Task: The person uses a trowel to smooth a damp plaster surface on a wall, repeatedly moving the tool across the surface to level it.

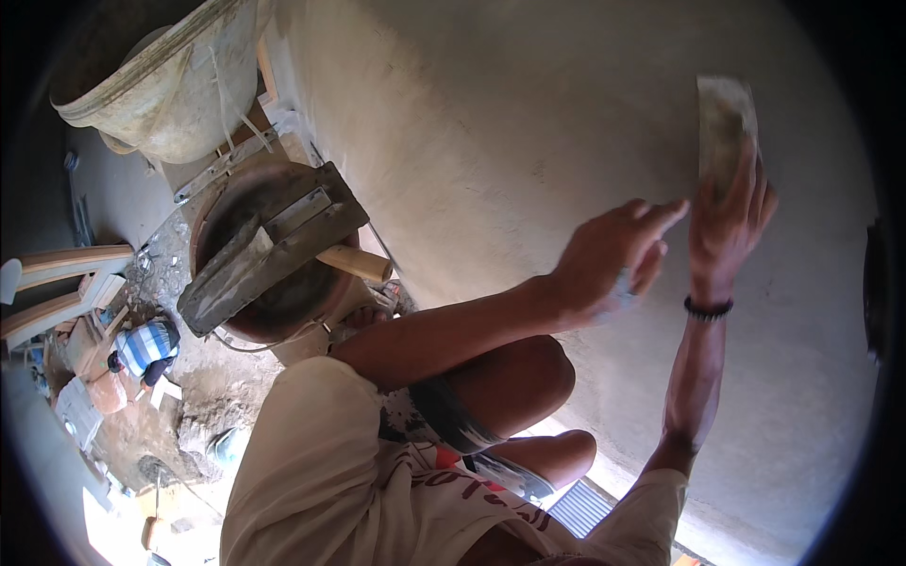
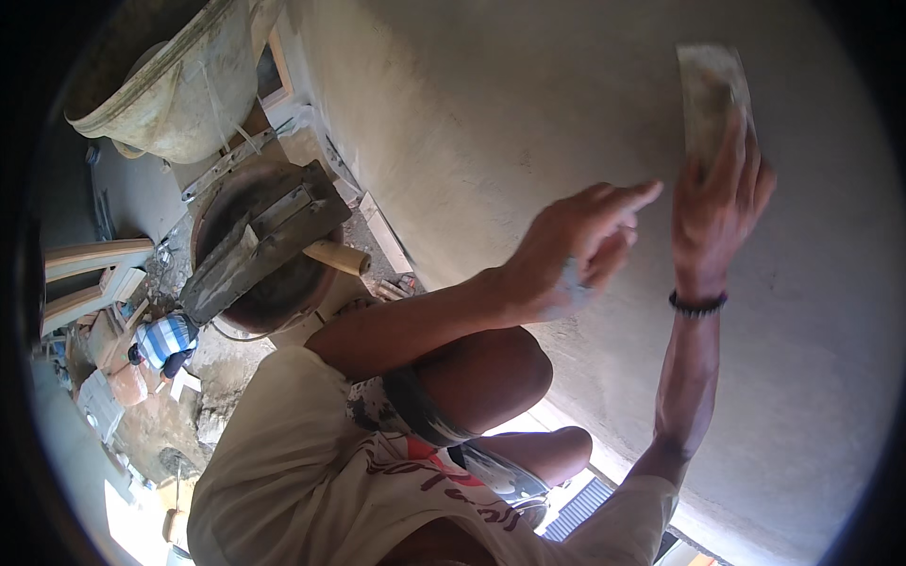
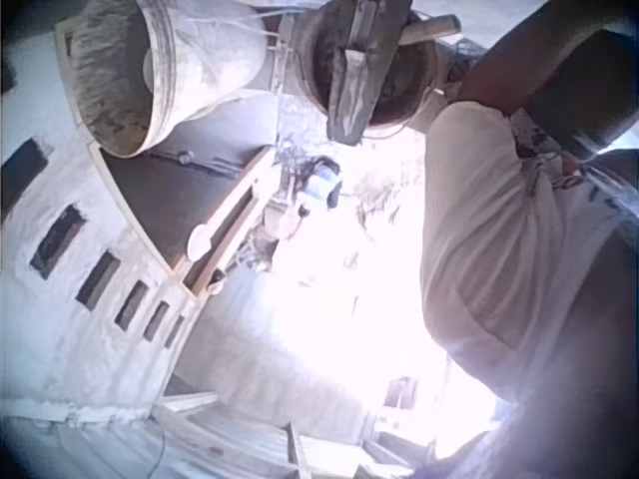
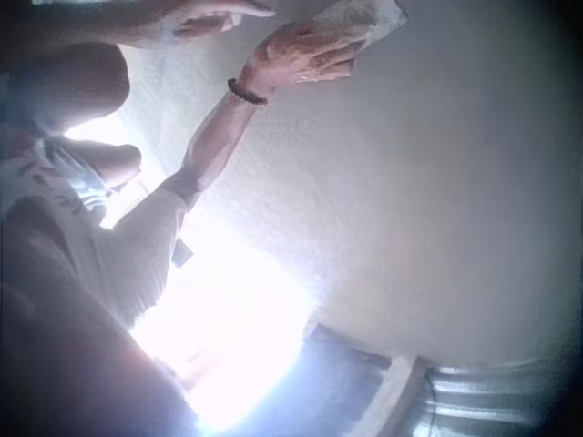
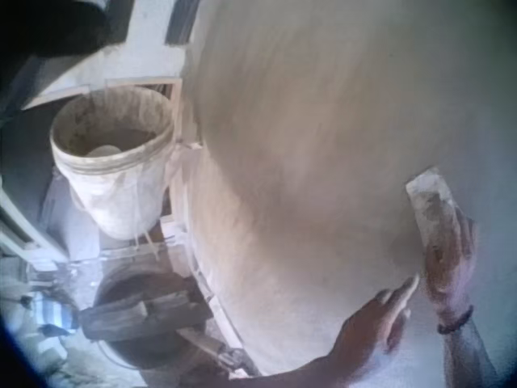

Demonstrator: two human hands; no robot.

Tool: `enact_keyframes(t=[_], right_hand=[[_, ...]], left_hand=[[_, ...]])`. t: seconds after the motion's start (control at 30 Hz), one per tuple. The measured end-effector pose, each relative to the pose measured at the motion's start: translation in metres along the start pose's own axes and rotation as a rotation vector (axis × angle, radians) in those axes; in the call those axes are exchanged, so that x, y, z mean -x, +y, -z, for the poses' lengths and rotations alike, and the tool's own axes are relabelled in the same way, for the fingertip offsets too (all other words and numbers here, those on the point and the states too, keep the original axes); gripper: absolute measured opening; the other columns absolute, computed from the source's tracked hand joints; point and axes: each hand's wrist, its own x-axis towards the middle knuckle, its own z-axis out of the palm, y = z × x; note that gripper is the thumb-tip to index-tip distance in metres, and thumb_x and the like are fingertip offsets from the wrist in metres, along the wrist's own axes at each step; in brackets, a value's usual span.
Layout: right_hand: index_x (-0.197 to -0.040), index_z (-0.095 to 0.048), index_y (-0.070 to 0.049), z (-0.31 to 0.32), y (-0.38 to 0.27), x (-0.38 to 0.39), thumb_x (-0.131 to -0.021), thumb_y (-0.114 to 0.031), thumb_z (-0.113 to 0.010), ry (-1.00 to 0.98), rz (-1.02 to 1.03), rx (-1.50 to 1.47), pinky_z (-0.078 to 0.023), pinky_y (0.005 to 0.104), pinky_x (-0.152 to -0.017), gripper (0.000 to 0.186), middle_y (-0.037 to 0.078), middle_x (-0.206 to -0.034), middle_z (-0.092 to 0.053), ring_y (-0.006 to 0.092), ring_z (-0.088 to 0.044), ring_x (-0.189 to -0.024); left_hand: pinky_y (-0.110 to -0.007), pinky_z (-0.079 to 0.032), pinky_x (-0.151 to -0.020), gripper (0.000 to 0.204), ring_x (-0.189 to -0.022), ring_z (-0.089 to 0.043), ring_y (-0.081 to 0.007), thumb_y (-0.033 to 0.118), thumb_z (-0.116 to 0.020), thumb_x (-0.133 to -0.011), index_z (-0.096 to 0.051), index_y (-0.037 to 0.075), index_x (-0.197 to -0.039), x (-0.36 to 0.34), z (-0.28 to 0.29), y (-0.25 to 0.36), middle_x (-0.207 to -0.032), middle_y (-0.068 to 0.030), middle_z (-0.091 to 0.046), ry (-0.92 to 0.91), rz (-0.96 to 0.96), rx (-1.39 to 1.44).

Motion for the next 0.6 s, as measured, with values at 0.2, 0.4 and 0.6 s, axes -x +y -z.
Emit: enact_keyframes(t=[0.2, 0.4, 0.6], right_hand=[[-0.127, -0.058, -0.012, -0.122, -0.092, -0.025, -0.082, -0.017, -0.058, -0.099, 0.402, 0.047, -0.047, 0.0387, -0.087, 0.045, 0.009, -0.109, -0.059, 0.0261, -0.054, -0.108], [-0.11, -0.062, -0.003, -0.083, -0.061, 0.172, -0.077, -0.012, -0.061, -0.651, 0.623, -0.255, -0.049, 0.0356, -0.084, 0.034, 0.007, -0.106, -0.058, 0.0233, -0.054, -0.104], [-0.137, -0.053, -0.007, 0.042, 0.042, 0.079, -0.083, -0.008, -0.064, -0.433, 0.443, 0.105, -0.048, 0.0445, -0.092, 0.056, 0.011, -0.118, -0.061, 0.0296, -0.059, -0.102]], left_hand=[[-0.027, -0.049, -0.072, 0.041, -0.08, -0.059, -0.0122, -0.006, -0.053, -0.091, -0.053, 0.0, -0.132, 0.033, 0.044, -0.022, -0.09, -0.0097, -0.062, 0.225, 0.112, 0.044], [-0.026, -0.049, -0.075, 0.034, -0.079, -0.06, -0.0112, 0.001, -0.054, -0.095, -0.057, 0.002, -0.129, 0.068, 0.111, -0.03, -0.086, -0.0083, -0.064, 0.254, 0.251, -0.095], [-0.026, -0.051, -0.075, 0.033, -0.077, -0.06, -0.0109, 0.003, -0.048, -0.096, -0.057, 0.001, -0.128, 0.096, 0.137, -0.048, -0.084, -0.0062, -0.064, 0.334, 0.377, -0.091]])
